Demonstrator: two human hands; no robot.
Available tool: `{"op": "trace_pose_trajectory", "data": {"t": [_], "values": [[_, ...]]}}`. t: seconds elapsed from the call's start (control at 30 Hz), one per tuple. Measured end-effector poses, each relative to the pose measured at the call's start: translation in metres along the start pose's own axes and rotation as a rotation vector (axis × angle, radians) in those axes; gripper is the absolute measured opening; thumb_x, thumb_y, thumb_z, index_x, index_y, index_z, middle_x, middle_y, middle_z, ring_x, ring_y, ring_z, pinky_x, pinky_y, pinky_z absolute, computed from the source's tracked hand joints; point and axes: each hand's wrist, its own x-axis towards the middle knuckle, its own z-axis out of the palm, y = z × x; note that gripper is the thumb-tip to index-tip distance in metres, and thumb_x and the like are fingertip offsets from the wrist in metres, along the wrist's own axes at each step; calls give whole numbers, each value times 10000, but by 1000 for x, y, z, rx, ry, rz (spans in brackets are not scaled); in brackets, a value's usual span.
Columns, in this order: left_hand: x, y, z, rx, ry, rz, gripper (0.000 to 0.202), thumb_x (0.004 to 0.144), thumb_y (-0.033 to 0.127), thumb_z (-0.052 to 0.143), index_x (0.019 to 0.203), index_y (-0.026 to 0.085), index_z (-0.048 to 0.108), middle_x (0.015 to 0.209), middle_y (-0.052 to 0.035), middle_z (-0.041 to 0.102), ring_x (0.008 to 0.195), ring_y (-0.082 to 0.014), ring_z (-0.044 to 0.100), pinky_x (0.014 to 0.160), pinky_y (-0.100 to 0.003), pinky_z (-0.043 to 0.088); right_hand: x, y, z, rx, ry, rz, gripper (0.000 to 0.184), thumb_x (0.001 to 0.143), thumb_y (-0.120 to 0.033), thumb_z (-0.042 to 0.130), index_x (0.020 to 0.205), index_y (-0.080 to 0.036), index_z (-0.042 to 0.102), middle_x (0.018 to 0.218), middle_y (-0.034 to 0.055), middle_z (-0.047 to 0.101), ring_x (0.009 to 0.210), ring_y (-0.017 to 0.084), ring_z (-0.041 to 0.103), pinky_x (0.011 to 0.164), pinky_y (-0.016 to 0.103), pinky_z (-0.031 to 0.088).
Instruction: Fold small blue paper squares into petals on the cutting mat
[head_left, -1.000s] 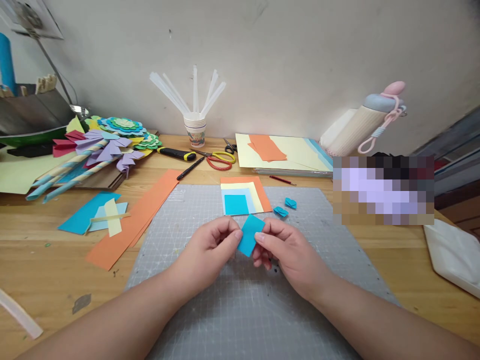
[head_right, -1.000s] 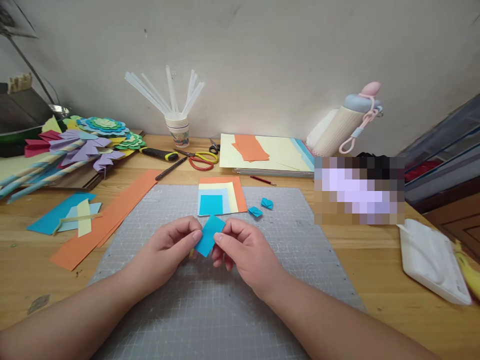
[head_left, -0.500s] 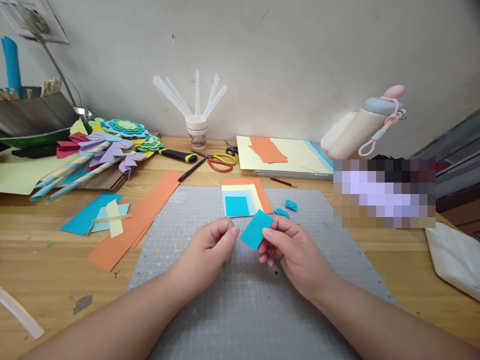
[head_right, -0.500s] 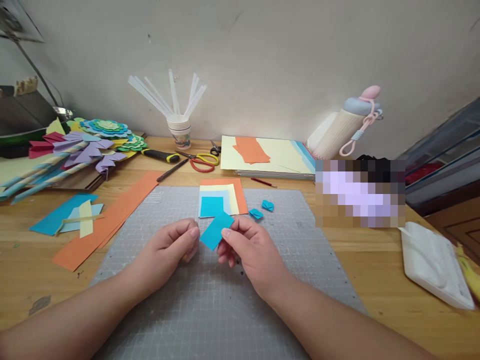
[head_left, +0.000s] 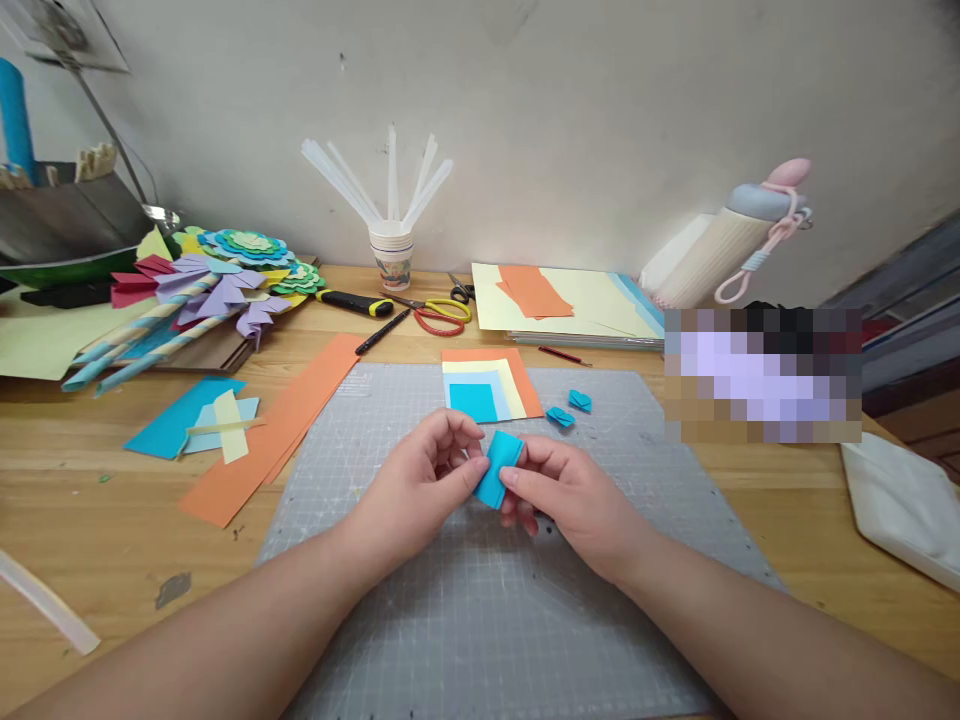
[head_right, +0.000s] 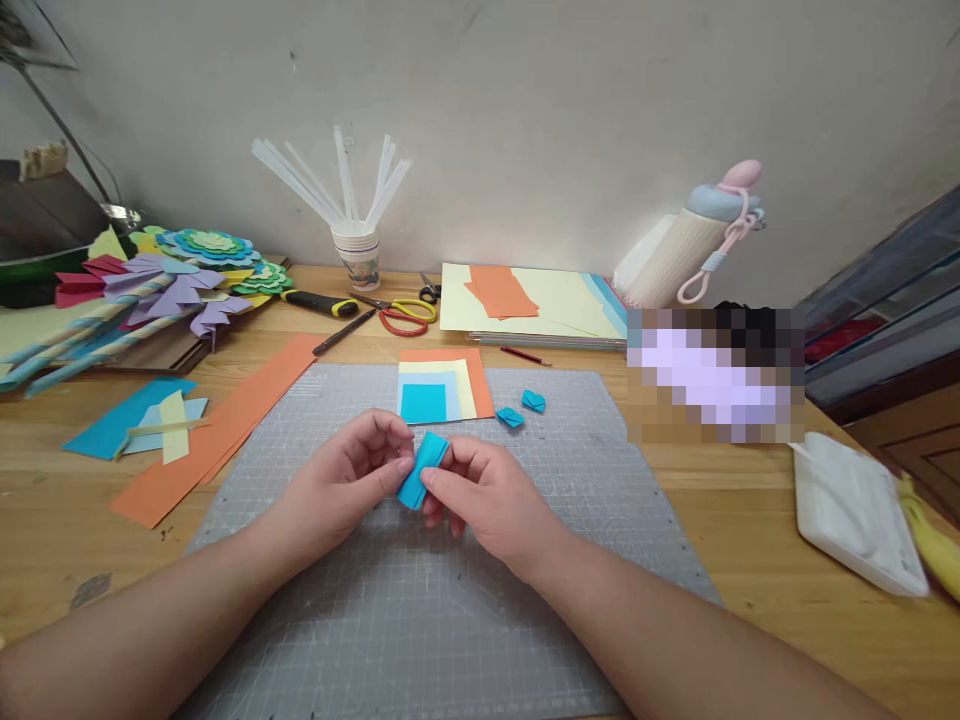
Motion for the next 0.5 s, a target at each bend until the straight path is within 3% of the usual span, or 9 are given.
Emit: {"op": "trace_pose_trajectory", "data": {"t": [0.07,0.17,0.33,0.4,0.5], "values": [[0,-2,-1,40,34,15,129,832,296,623,892,197,567,806,10,595,714,-132,553,654,-257,439,1,1,0,-55,14,-12,158,792,-325,592,748,-176,562,596,-24,575,503,98,510,467,220,384],[-1,-2,-2,49,-27,11,191,821,356,630,896,184,593,829,-7,601,756,-148,553,681,-271,443,0,3,1,-210,50,-59,166,810,-315,571,716,-189,516,584,-44,504,510,94,452,472,224,338],[-4,1,0,255,-71,30,200,757,311,693,877,172,615,803,-11,599,748,-160,518,685,-290,419,-7,7,1,-580,37,-301,264,763,-150,566,586,-195,374,559,-66,389,537,84,359,493,227,264],[-3,1,0,237,-72,33,130,783,276,656,844,169,614,794,-9,599,750,-154,521,692,-284,419,-8,7,1,-588,22,-311,254,776,-160,559,589,-193,391,565,-61,407,542,85,372,502,228,278],[-1,2,0,51,-10,12,107,814,270,618,847,170,597,794,2,597,746,-137,542,695,-263,433,-6,3,1,-414,31,-187,197,820,-283,564,666,-193,480,603,-46,475,540,93,431,505,228,338]]}}
